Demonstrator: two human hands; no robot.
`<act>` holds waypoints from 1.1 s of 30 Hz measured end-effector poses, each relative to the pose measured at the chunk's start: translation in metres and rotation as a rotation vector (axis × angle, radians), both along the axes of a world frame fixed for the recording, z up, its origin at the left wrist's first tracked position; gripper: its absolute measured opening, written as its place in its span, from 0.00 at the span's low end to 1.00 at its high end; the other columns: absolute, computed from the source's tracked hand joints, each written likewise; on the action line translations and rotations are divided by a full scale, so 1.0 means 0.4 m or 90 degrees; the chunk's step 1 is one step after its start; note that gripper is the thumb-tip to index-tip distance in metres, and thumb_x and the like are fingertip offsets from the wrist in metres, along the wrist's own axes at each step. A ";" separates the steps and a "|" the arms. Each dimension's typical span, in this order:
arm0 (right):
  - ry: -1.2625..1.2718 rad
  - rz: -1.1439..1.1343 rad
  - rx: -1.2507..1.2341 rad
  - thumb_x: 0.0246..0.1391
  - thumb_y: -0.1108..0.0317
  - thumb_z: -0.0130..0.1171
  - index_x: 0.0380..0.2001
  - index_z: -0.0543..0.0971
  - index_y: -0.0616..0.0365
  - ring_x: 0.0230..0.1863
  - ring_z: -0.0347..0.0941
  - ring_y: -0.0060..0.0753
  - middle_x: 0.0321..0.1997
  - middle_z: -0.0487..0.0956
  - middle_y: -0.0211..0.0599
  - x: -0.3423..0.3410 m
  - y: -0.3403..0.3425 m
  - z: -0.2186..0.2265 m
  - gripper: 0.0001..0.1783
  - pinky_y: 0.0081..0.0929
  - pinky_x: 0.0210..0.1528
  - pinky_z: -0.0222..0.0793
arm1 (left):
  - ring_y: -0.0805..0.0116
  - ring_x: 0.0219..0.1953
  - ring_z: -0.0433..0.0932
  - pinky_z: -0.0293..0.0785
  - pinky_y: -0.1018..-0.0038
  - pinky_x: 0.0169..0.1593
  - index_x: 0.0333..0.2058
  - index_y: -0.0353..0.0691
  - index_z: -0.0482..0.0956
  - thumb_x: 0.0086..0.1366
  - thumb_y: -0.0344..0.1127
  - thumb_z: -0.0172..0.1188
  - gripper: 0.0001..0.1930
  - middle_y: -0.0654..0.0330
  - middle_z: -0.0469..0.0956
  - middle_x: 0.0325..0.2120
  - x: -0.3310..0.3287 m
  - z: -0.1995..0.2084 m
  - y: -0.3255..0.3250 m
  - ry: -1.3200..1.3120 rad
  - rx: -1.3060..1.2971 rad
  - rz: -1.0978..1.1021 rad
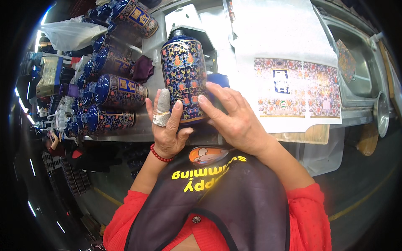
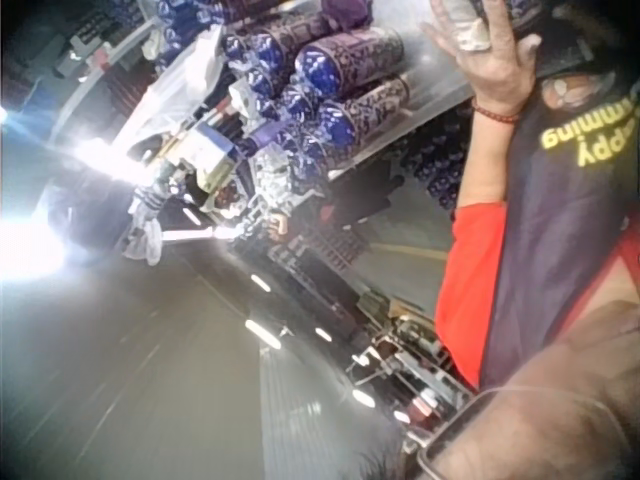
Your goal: The person applies a decorative label to a blue bottle, smoothing it with fingers and a green tool to remove bubbles. They rotate the bottle to align and press the label, then wipe the surface with a cloth.
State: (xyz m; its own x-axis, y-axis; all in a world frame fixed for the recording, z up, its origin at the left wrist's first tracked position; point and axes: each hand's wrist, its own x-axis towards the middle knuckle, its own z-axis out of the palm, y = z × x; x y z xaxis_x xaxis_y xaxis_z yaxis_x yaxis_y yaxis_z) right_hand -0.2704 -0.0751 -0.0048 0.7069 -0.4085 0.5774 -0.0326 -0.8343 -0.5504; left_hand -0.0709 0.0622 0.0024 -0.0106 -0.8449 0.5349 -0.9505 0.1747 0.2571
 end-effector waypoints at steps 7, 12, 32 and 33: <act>-0.012 0.000 -0.003 0.41 0.76 0.72 0.61 0.75 0.57 0.58 0.72 0.54 0.65 0.70 0.52 0.004 -0.002 0.001 0.39 0.45 0.59 0.71 | 0.41 0.72 0.59 0.29 0.43 0.75 0.63 0.53 0.77 0.71 0.60 0.53 0.28 0.44 0.69 0.66 -0.039 0.037 -0.009 -0.097 0.067 0.040; -0.009 0.011 0.046 0.39 0.76 0.74 0.63 0.73 0.57 0.59 0.71 0.57 0.65 0.69 0.54 0.000 -0.007 0.011 0.43 0.46 0.60 0.71 | 0.38 0.72 0.57 0.27 0.39 0.74 0.65 0.38 0.72 0.69 0.70 0.47 0.41 0.43 0.69 0.66 -0.035 0.058 -0.021 0.027 0.036 0.023; -0.007 0.061 0.100 0.46 0.67 0.74 0.68 0.63 0.69 0.62 0.67 0.62 0.71 0.62 0.59 0.006 -0.040 0.023 0.48 0.48 0.64 0.66 | 0.34 0.73 0.50 0.30 0.33 0.70 0.71 0.28 0.56 0.65 0.76 0.43 0.55 0.39 0.60 0.69 0.009 0.144 -0.121 -0.052 0.145 0.071; 0.001 0.054 0.111 0.50 0.63 0.72 0.68 0.63 0.69 0.63 0.66 0.64 0.71 0.62 0.60 0.011 -0.048 0.025 0.46 0.49 0.65 0.65 | 0.34 0.73 0.49 0.31 0.32 0.70 0.71 0.27 0.55 0.65 0.76 0.44 0.55 0.39 0.61 0.69 0.009 0.148 -0.127 -0.078 0.151 0.070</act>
State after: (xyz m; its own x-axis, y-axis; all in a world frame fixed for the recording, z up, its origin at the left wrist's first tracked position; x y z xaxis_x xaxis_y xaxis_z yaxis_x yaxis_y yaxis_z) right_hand -0.2659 -0.0944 0.0052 0.7440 -0.4408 0.5022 0.0336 -0.7258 -0.6870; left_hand -0.0672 0.0115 0.0616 0.0364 -0.9460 0.3223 -0.9869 0.0168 0.1606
